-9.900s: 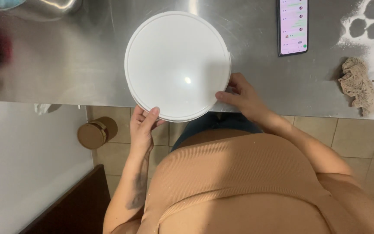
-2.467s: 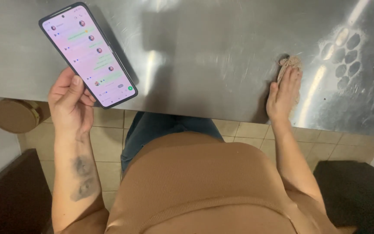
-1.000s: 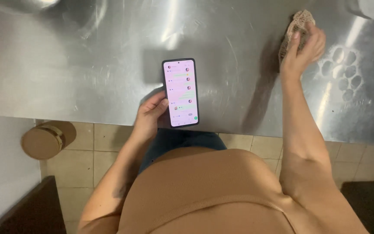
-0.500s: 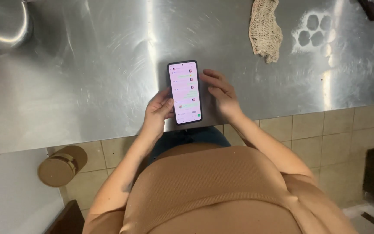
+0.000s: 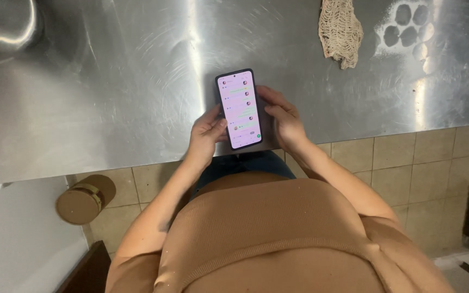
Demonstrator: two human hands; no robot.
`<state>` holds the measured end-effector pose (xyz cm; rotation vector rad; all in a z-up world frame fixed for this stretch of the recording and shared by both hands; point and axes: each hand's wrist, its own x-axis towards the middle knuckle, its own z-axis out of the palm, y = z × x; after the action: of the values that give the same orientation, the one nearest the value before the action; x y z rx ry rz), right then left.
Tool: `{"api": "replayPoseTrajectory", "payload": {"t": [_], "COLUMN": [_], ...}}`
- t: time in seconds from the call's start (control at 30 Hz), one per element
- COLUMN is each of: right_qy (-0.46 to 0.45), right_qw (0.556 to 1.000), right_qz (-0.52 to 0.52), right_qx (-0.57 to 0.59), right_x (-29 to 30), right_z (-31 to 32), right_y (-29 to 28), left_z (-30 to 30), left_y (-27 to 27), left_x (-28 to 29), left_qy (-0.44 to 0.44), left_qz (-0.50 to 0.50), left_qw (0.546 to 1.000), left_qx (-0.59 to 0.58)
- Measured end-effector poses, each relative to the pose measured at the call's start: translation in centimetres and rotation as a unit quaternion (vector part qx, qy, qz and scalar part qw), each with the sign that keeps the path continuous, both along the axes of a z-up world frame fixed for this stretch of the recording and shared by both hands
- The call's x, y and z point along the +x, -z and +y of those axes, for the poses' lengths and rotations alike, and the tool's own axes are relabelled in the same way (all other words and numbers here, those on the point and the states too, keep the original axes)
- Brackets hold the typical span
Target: The recorder is seen wiping down a stainless steel workbench, organizing mixing bowls, and opening an ingredient bucket in a bakery.
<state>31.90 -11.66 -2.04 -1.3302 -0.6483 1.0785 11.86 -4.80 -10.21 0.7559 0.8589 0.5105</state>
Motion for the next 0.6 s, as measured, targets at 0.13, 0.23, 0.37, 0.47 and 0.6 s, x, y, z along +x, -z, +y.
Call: {"api": "replayPoseTrajectory", "payload": {"t": [0.13, 0.23, 0.37, 0.47, 0.6], "right_qy": [0.004, 0.011, 0.011, 0.012, 0.015], "right_qw": [1.0, 1.0, 0.999, 1.0, 1.0], "right_qz": [0.012, 0.015, -0.02, -0.009, -0.004], "right_qx": [-0.004, -0.006, -0.024, -0.022, -0.013], "right_x": [-0.7, -0.4, 1.2, 0.9, 0.3], "right_z": [0.2, 0.1, -0.1, 0.0, 0.2], "right_y": [-0.5, -0.6, 0.4, 0.0, -0.9], "left_z": [-0.2, 0.0, 0.7, 0.8, 1.3], "left_y": [0.3, -0.4, -0.8, 0.3, -0.1], "left_x": [0.5, 0.7, 0.8, 0.8, 0.9], "left_qy": [0.009, 0.014, 0.027, 0.04, 0.047], "left_qz": [0.005, 0.011, 0.011, 0.015, 0.012], "left_qw": [1.0, 1.0, 0.999, 0.998, 0.998], "left_qx": [0.013, 0.018, 0.029, 0.035, 0.035]}}
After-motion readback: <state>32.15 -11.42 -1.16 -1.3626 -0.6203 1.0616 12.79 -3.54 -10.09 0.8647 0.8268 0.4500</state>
